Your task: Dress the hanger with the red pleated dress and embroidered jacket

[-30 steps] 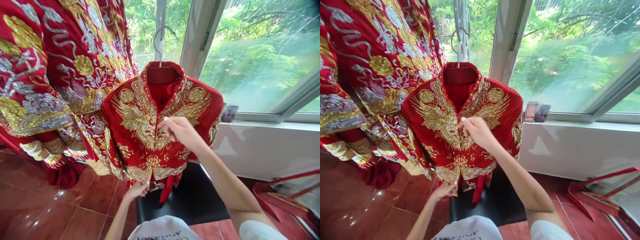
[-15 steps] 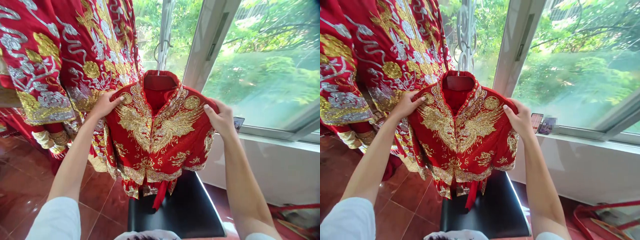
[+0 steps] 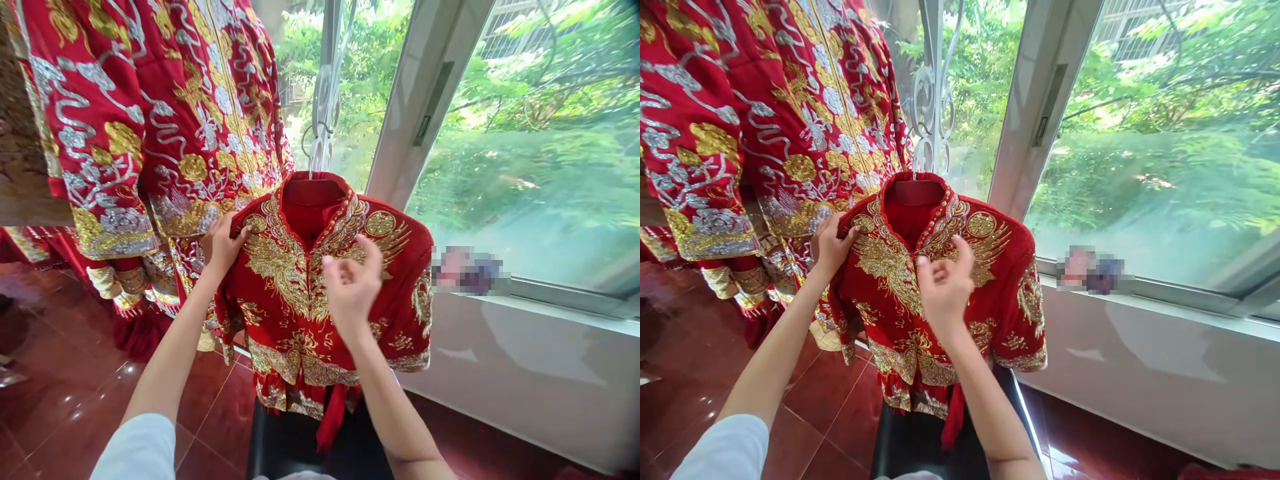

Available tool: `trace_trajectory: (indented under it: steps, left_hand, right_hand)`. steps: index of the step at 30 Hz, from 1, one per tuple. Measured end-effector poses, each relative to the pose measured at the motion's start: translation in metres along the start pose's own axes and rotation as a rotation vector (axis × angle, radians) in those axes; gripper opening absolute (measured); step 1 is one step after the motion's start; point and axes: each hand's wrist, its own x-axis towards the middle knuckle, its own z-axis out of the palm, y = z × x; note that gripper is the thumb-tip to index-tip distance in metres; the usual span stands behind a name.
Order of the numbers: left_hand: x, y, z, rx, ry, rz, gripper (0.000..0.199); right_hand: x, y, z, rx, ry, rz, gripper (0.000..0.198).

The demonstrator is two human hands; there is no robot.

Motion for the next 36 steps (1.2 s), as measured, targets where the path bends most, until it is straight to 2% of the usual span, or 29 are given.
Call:
trace_trajectory:
  steps: [2, 4, 6, 11, 14, 19, 21, 24, 27, 29, 31, 33, 36]
  left_hand:
    - [0.001, -0.001, -0.001, 0.005, 0.0, -0.013, 0.055]
    - [0.001, 0.0, -0.003, 0.004, 0.005, -0.02, 0.056]
    - [0.002, 0.002, -0.005, -0.007, 0.011, -0.022, 0.057]
    - [0.0, 0.011, -0.012, -0.016, -0.005, -0.018, 0.056]
    - [0.0, 0.013, -0.015, -0.014, -0.002, -0.021, 0.057]
    - [-0.001, 0.02, -0.021, 0.009, 0.003, -0.036, 0.054]
    - [-0.011, 0.035, -0.023, 0.045, 0.09, -0.048, 0.056]
    - [-0.04, 0.069, -0.021, 0.034, 0.184, -0.029, 0.066]
    - [-0.065, 0.098, -0.01, 0.036, 0.133, -0.026, 0.076]
    - [-0.068, 0.104, -0.005, 0.088, 0.111, -0.069, 0.083]
    - [-0.06, 0.099, -0.005, 0.139, 0.123, -0.121, 0.089]
    - [-0.046, 0.089, -0.01, 0.163, 0.124, -0.158, 0.091]
    - [-0.028, 0.073, -0.02, 0.188, 0.079, -0.169, 0.091]
  right_hand:
    - [-0.017, 0.007, 0.029, 0.041, -0.112, -0.047, 0.065]
    - [-0.019, 0.015, 0.048, 0.11, -0.137, -0.063, 0.067]
    - [-0.015, 0.022, 0.057, 0.176, -0.137, -0.035, 0.062]
    - [-0.014, 0.041, 0.054, 0.244, -0.151, -0.031, 0.033]
    - [-0.027, 0.071, 0.046, 0.226, -0.141, 0.072, 0.031]
    - [-0.069, 0.156, 0.017, 0.099, -0.13, 0.29, 0.028]
    - [-0.092, 0.192, 0.002, 0.032, -0.121, 0.337, 0.028]
    - [-0.132, 0.242, -0.02, -0.116, -0.125, 0.29, 0.029]
    - [-0.17, 0.286, -0.04, -0.133, -0.229, 0.317, 0.038]
    - [-0.184, 0.31, -0.057, -0.138, -0.26, 0.398, 0.044]
    - [-0.182, 0.323, -0.078, -0.176, -0.221, 0.447, 0.048]
    - [-0.164, 0.318, -0.103, -0.247, -0.162, 0.445, 0.049]
    - [-0.114, 0.272, -0.136, -0.492, -0.097, 0.335, 0.044]
